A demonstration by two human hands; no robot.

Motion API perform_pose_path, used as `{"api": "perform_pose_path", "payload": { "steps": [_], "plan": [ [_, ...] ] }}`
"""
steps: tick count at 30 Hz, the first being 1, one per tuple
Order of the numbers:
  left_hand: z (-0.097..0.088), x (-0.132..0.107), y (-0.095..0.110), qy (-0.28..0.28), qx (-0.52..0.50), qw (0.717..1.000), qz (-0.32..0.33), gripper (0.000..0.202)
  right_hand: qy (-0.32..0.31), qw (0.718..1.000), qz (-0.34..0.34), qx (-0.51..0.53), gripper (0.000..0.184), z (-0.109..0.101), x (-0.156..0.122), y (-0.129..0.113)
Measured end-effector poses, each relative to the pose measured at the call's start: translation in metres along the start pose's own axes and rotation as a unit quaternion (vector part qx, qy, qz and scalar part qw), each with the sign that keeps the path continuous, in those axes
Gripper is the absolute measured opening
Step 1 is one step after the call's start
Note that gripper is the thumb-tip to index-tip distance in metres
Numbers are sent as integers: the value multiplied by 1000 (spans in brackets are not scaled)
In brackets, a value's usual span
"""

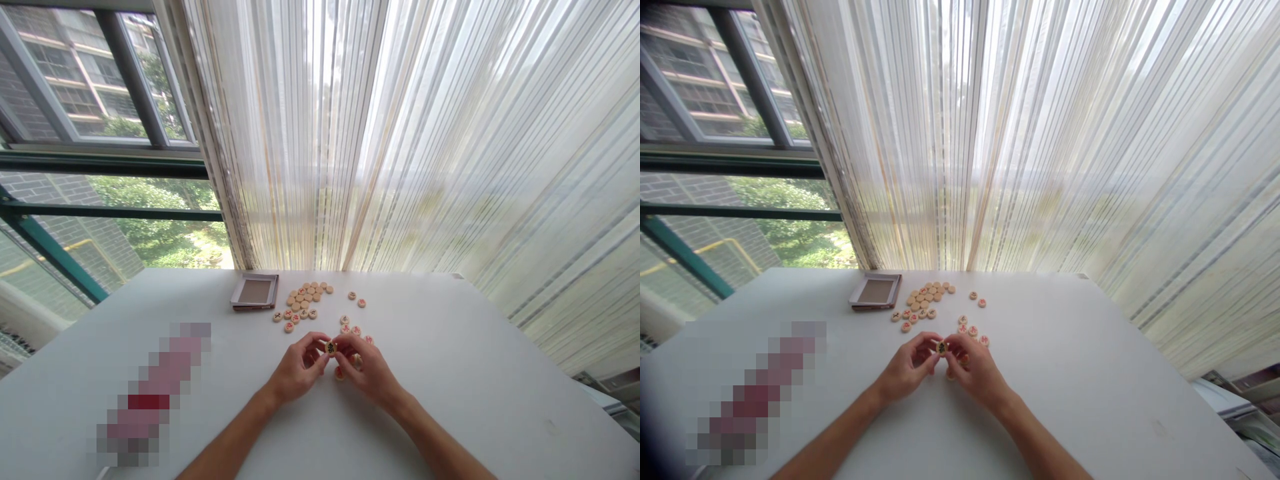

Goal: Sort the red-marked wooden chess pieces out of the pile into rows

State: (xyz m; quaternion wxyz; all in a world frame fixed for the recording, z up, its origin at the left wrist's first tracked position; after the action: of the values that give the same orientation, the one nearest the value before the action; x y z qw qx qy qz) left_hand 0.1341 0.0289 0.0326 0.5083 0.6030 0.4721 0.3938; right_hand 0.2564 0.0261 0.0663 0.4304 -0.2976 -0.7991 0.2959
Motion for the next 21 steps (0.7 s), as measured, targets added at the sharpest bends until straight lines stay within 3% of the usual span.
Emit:
{"api": "perform_pose_path", "payload": {
  "steps": [11, 21],
  "plan": [
    [1, -1, 2, -1, 4, 1000, -3, 36, -2, 1000, 8, 14, 14, 0, 1, -2],
    [1, -7, 11, 24, 86, 996, 25, 31, 1, 1000, 10, 16, 8, -1, 1, 0]
  ]
}}
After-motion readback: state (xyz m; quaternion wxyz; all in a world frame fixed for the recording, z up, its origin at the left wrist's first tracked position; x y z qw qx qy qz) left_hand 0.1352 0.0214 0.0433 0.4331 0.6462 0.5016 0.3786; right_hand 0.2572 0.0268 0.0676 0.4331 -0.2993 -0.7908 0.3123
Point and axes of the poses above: each hand's wrist, its own x-axis towards the middle knuckle, its own z-axis out of the palm, y = z × x, the point moved 10 cm from there along x, towards the middle knuckle, and after that the axes turned 11 degrees about -z, right-handed, at the moved point
